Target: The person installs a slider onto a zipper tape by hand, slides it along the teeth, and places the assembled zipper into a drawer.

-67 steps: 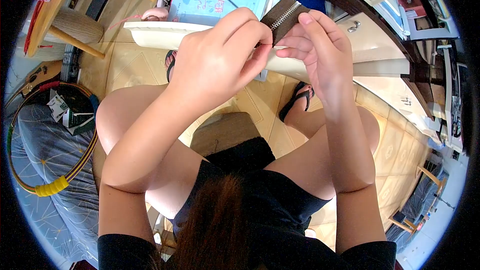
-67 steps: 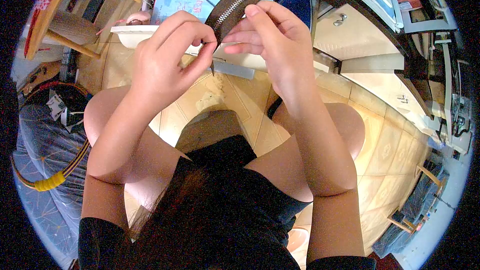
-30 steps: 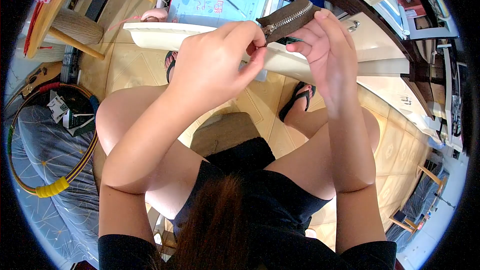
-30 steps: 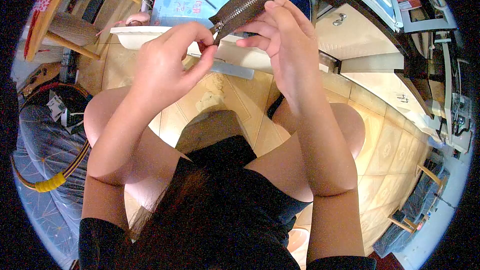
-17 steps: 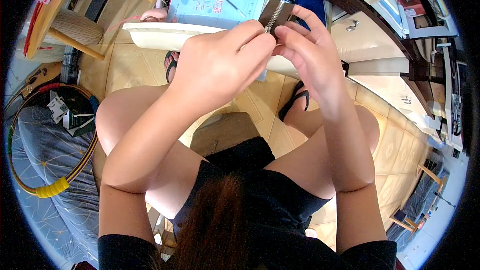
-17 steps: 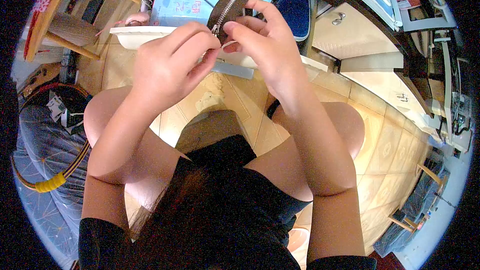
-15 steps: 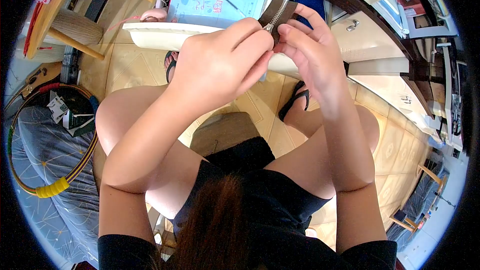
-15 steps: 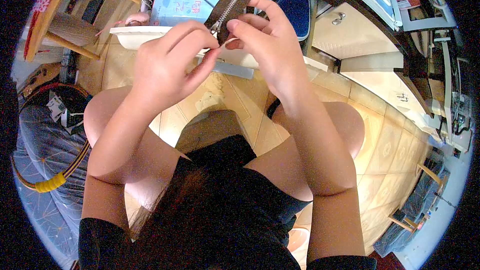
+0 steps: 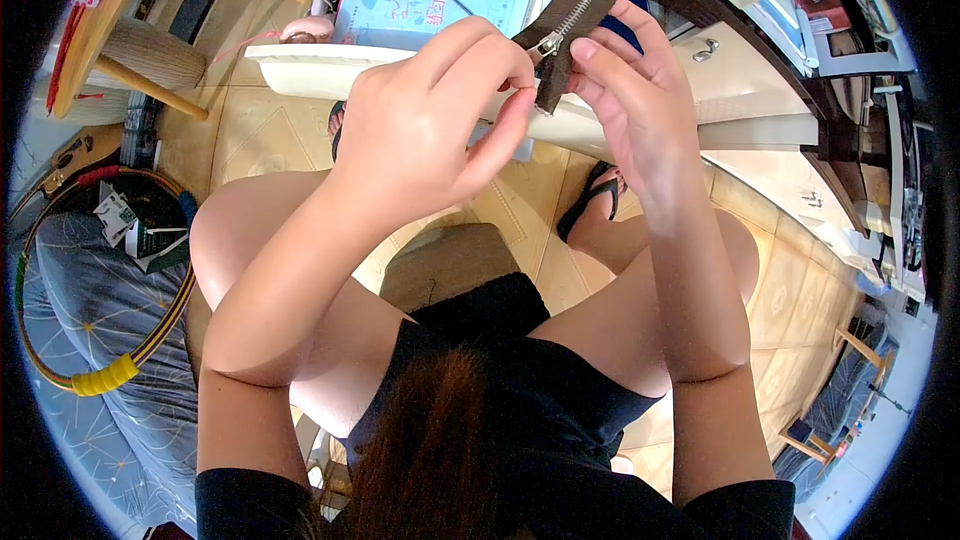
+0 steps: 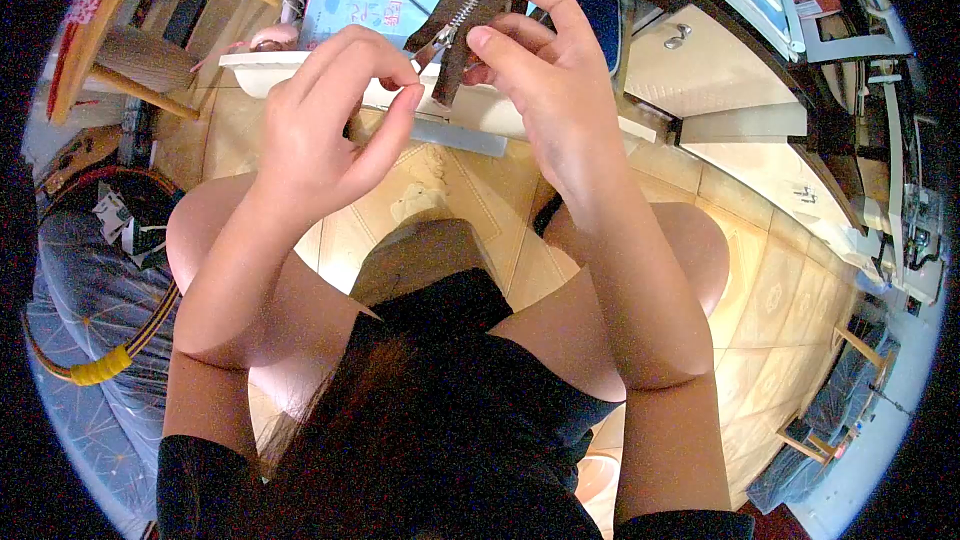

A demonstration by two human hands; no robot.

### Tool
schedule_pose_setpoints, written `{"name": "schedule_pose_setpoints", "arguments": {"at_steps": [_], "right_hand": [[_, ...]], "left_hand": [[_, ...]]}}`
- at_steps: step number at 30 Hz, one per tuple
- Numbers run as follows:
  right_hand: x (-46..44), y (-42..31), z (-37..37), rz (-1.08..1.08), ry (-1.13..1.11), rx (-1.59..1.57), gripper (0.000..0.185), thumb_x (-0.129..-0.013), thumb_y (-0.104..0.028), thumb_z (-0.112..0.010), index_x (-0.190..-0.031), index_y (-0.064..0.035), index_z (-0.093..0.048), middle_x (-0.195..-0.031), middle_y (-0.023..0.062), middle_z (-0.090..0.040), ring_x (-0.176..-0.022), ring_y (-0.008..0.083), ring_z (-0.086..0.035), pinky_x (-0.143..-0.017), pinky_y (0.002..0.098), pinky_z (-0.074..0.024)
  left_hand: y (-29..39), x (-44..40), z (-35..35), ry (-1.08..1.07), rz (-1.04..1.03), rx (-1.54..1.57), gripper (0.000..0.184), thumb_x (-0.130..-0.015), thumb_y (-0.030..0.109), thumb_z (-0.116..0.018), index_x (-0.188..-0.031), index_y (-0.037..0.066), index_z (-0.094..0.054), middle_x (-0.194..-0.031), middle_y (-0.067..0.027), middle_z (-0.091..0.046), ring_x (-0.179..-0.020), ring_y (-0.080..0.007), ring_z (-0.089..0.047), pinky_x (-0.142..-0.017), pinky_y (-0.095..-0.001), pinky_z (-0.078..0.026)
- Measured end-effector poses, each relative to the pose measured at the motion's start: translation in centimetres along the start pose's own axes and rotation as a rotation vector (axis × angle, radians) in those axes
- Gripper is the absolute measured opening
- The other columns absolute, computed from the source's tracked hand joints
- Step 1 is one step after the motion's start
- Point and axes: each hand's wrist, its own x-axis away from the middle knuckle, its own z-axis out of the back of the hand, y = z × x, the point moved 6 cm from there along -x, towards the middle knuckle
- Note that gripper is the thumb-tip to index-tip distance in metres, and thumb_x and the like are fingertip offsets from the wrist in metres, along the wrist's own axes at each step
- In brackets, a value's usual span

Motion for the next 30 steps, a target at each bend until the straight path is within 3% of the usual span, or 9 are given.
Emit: {"name": "schedule_pose_setpoints", "arguments": {"at_steps": [10, 13, 16, 30], "right_hand": [[0.2, 0.0, -0.7, 0.065, -0.104, 0.263, 0.048, -0.082, 0.000, -0.061, -0.122, -0.0003, -0.033, -0.091, 0.0131, -0.060, -0.072, 0.0168, -0.060, -0.062, 0.0273, -0.0503], [0.4, 0.0, -1.1, 0.090, -0.106, 0.268, 0.043, -0.084, 0.001, -0.058, -0.122, 0.0020, -0.039, -0.093, 0.0122, -0.063, -0.069, 0.0160, -0.058, -0.064, 0.0272, -0.0479], [0.2, 0.2, -1.0, 0.066, -0.129, 0.265, 0.047, -0.082, 0.002, -0.060, -0.121, -0.0001, -0.033, -0.090, 0.0139, -0.059, -0.068, 0.0168, -0.061, -0.059, 0.0261, -0.0506], [-0.1, -0.4, -0.2, 0.089, -0.021, 0.378, 0.050, -0.081, -0.003, -0.064, -0.121, 0.0046, -0.036, -0.092, 0.0147, -0.060, -0.072, 0.0164, -0.062, -0.057, 0.0245, -0.0500]], "left_hand": [[-0.3, 0.2, -0.6, -0.057, 0.017, -0.095, 0.019, -0.073, 0.008, -0.070, -0.091, 0.010, -0.063, -0.081, -0.0041, -0.058, -0.068, -0.0195, -0.060, -0.056, -0.0292, -0.049], [-0.3, 0.2, -0.8, -0.080, 0.001, -0.133, 0.016, -0.074, 0.009, -0.070, -0.089, 0.011, -0.063, -0.081, -0.0029, -0.059, -0.068, -0.0192, -0.060, -0.054, -0.0299, -0.049], [-0.2, 0.2, -0.8, -0.082, -0.033, -0.139, 0.015, -0.074, 0.010, -0.069, -0.087, 0.012, -0.062, -0.080, -0.0023, -0.058, -0.066, -0.0191, -0.060, -0.053, -0.0299, -0.049], [-0.5, 0.3, -0.9, -0.076, -0.023, -0.067, 0.014, -0.075, 0.001, -0.065, -0.084, 0.006, -0.056, -0.080, -0.0069, -0.056, -0.064, -0.0229, -0.059, -0.053, -0.0307, -0.048]]}}
